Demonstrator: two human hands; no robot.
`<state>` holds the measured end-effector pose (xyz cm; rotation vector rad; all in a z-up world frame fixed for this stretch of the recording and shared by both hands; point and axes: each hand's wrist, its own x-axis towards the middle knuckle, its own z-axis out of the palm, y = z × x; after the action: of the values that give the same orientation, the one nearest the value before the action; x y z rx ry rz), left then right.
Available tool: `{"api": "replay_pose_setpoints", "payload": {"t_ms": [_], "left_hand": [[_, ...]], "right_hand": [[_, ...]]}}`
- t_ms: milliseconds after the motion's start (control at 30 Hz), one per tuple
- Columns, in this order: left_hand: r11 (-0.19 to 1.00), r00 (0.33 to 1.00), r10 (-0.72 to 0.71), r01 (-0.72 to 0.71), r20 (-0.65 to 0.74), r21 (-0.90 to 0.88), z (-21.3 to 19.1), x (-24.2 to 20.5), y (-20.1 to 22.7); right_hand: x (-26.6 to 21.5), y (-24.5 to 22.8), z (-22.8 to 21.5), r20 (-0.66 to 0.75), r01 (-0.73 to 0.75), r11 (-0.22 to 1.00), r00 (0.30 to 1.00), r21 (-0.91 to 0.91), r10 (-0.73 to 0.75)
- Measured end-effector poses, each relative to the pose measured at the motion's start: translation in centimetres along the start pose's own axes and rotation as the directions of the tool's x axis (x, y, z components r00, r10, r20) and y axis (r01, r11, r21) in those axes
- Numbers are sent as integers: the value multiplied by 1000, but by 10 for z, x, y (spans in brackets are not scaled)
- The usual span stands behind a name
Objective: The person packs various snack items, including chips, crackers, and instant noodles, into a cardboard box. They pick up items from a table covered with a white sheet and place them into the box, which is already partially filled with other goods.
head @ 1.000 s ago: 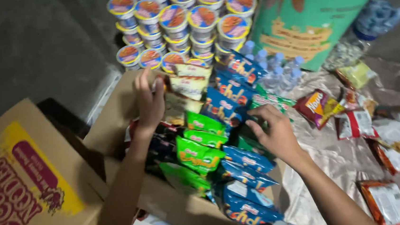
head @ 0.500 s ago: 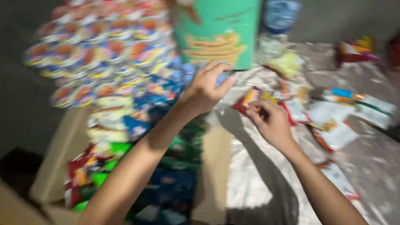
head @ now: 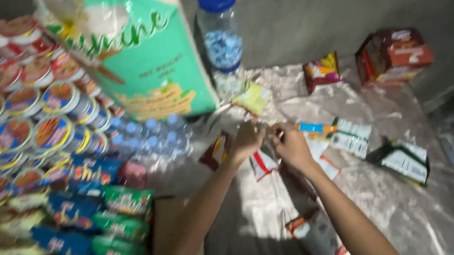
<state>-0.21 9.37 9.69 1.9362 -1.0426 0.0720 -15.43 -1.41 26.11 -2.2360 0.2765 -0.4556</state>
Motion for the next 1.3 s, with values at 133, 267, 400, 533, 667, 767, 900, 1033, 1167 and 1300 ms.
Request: {"api": "replay_pose_setpoints", "payload": {"t_ms": [133,267,400,533,667,767,900,1033,1167,1300], "left_hand": [[945,992,-37,73,-117,320,50,36,-59],[884,873,-444,463,-203,56,52,66,-57],[811,790,-523,576,-321,96,73,95,-85],[781,769,-527,606,-362,150,98,106,-118],[645,596,-659,761,-459,63,113,112,-139],[555,485,-779,828,-398,-77,102,116,-121],[719,583,-573,695,-577,-12,134,94,-176],[746,662,-626,662,-413,-70,136,91,-180],[626,585,-779,704,-226,-336,136,86,-176],[510,743,-663,363,-88,-780,118,80,-147]], "right_hand": [[60,70,25,100,-200,979,976,47,195],[109,135,59,-36,-45,997,998,-58,42],[149,169,84,-155,-12,996,988,-84,-1],[172,206,112,-123,-185,981,977,-63,176],[176,260,156,-41,-89,992,995,-91,86],[175,294,181,153,358,802,933,-477,-326],[171,228,155,241,-348,928,920,137,309],[163,223,149,84,54,998,995,45,-58],[159,182,122,174,-79,997,981,-23,82],[135,131,91,50,110,987,993,-115,-105]]}}
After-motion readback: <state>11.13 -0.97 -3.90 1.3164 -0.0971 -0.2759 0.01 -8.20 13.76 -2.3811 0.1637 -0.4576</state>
